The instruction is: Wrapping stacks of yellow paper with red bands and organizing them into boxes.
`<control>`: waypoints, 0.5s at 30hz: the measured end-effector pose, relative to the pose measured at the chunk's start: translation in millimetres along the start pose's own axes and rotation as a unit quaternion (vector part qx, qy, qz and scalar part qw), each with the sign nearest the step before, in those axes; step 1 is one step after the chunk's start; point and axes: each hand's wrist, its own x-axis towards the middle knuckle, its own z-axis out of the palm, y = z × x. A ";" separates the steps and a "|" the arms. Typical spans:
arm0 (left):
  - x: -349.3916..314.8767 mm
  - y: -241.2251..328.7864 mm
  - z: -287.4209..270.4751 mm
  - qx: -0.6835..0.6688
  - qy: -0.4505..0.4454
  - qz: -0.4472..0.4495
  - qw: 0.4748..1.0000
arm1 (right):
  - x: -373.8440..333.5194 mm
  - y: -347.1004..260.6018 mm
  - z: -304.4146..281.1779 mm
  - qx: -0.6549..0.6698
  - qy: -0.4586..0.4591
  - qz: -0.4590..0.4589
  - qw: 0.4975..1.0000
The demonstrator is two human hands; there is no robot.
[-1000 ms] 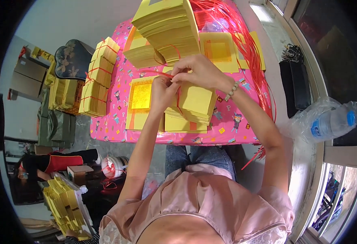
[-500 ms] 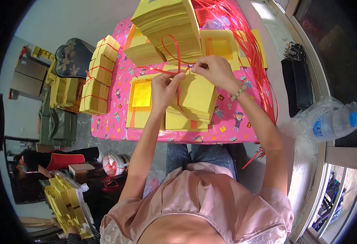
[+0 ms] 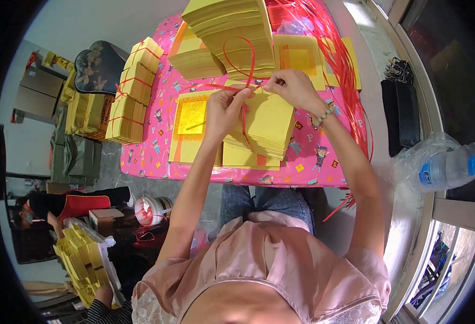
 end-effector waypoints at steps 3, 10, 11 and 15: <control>0.2 -3.7 2.6 -0.014 0.003 0.013 1.000 | -0.7 -5.7 -6.7 -0.006 -0.025 0.016 1.000; 4.1 -8.4 3.0 0.006 0.035 0.078 0.996 | 7.3 -31.9 7.8 0.140 0.058 -0.129 0.980; 2.1 -4.7 2.6 0.016 0.028 0.057 0.998 | 8.1 -25.5 9.2 0.123 0.043 -0.067 0.989; -12.5 -2.1 2.6 0.061 0.095 0.178 0.977 | -2.7 -23.2 17.7 0.053 0.109 -0.048 0.991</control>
